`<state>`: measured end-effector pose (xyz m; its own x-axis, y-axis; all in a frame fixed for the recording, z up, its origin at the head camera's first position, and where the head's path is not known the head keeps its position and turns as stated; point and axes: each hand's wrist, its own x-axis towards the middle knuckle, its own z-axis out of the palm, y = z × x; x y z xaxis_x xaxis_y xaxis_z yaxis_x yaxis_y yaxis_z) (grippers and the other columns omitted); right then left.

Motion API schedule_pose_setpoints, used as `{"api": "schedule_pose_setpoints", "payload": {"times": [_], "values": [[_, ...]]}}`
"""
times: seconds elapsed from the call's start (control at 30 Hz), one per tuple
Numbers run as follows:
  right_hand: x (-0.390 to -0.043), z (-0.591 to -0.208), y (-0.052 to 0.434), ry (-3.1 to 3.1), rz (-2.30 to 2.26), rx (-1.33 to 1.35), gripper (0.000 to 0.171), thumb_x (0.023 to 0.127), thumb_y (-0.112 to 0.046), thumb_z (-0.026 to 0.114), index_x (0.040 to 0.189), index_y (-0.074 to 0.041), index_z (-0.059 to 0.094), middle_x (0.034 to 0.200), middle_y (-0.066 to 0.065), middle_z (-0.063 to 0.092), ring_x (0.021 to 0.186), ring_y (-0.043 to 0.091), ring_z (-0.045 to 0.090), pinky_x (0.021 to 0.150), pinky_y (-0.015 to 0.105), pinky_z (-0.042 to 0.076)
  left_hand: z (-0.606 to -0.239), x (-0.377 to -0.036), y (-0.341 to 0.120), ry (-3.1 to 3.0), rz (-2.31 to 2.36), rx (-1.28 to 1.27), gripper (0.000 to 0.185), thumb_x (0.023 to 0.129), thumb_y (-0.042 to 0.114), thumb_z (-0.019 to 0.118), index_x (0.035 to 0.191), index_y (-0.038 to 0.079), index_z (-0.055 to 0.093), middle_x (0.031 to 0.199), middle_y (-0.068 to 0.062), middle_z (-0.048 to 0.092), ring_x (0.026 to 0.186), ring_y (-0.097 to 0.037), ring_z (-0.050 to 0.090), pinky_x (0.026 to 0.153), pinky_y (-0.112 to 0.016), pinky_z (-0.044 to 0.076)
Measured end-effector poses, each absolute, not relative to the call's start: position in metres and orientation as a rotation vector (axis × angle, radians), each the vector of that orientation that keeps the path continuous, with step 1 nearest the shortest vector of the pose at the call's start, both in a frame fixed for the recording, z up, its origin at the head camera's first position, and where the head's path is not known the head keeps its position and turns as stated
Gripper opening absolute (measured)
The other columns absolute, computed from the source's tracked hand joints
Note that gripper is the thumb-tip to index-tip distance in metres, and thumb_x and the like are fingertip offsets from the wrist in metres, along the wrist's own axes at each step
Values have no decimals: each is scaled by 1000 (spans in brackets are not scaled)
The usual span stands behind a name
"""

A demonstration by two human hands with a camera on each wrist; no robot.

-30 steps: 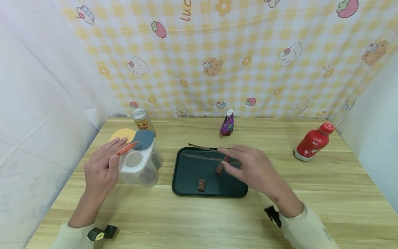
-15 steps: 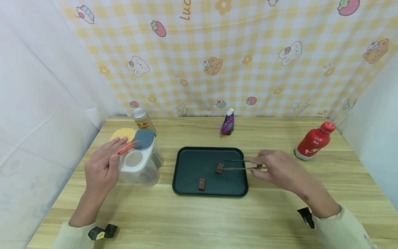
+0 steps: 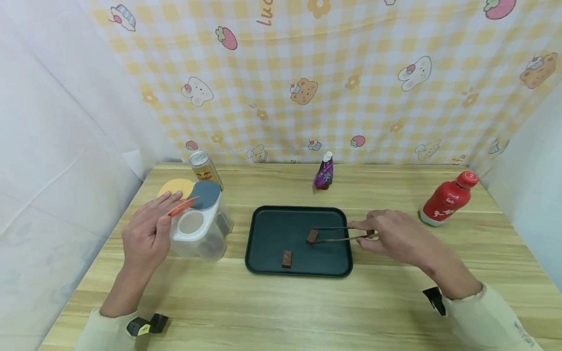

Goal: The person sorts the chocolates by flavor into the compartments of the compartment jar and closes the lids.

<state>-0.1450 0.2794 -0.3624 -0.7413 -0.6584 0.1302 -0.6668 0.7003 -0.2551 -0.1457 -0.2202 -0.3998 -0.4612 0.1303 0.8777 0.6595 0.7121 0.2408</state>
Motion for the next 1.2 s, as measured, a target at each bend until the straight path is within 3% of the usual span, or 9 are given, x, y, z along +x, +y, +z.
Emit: {"api": "schedule_pose_setpoints", "payload": {"times": [0.3,0.83,1.1,1.2], "values": [[-151,-357,283,-3056,443,1051,39,86,-18,85,124,-13,78,85,-18,64,65,-2,51,54,21,47,-399,-145,-219,-1977,-712,-604,56,110,45,46,109,1,80,116,-13,74,110,-40,70,106,-39,49],[-161,-361,272,-3071,394,1066,36,87,-23,85,122,-18,79,81,-19,60,65,1,50,53,22,45,-399,-144,-220,-2005,-716,-599,57,109,47,46,109,1,80,118,-13,74,111,-39,69,109,-34,46],[-163,-366,271,-2991,415,1121,13,87,-18,84,100,-15,84,73,-22,57,59,-1,45,48,22,41,-400,-145,-220,-1996,-713,-602,57,109,46,47,109,0,80,117,-13,74,111,-40,69,108,-36,46],[-163,-367,271,-2955,403,1153,11,88,-17,84,99,-16,84,72,-23,54,59,-2,44,48,22,40,-400,-145,-220,-2000,-710,-602,56,109,46,47,109,1,80,118,-13,74,111,-39,69,109,-35,46]]}}
